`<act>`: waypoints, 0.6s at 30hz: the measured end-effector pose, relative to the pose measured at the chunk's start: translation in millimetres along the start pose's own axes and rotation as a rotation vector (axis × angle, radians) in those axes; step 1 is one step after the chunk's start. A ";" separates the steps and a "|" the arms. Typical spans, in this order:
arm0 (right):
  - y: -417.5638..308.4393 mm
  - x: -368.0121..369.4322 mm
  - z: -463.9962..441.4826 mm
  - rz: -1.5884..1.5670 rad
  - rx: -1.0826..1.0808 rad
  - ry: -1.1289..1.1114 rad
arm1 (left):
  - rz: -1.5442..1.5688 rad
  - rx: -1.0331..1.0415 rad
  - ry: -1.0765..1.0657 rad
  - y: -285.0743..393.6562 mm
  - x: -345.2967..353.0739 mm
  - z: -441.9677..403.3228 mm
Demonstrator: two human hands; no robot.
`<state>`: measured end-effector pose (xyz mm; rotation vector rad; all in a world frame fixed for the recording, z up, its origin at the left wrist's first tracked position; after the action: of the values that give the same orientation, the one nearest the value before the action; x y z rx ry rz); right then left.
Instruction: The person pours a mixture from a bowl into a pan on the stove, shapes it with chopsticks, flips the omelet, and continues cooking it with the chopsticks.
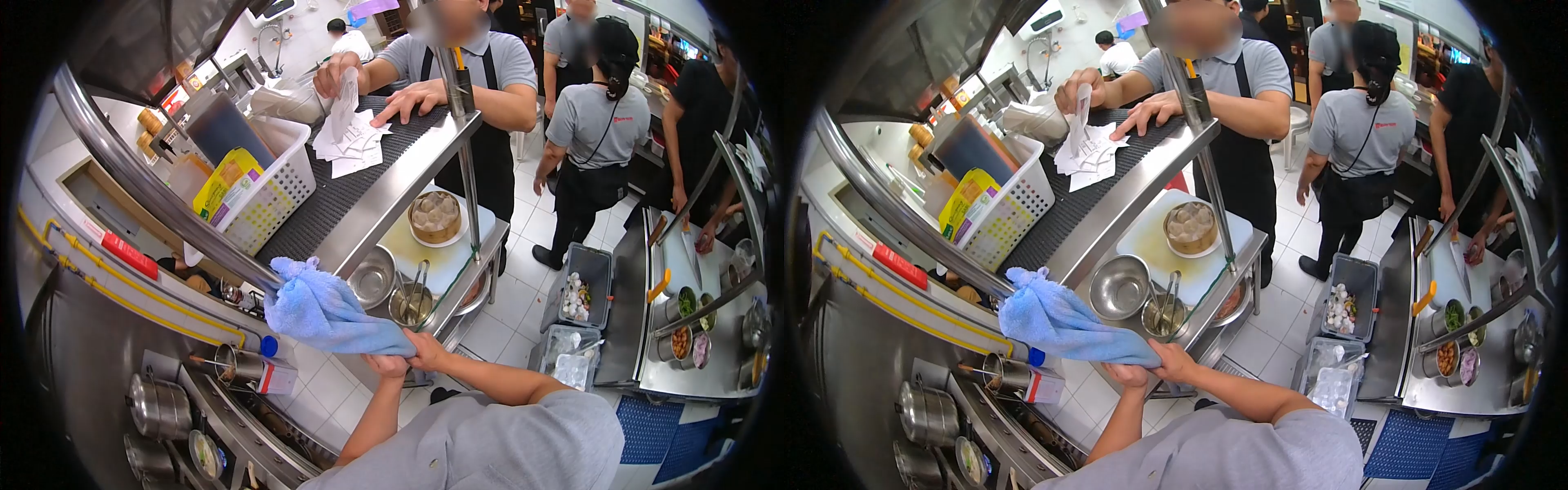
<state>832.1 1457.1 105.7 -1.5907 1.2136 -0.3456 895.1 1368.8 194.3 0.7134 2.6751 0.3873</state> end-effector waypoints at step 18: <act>-19.6 -56.1 3.3 0.071 -0.159 -0.115 | -0.092 0.017 -0.150 -10.3 -25.5 8.9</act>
<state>819.9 1503.9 140.3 -1.6749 1.2297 -0.1124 915.0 1348.3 189.2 0.5965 2.5610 0.2758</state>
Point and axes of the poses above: each hand's wrist, its own z-axis away from the middle knuckle, its own x-axis out of the palm, y = z × x, the point moved 8 cm from there along -z, towards the middle knuckle, and after that the axes turned 4 degrees about -y, right-handed, at the moved point
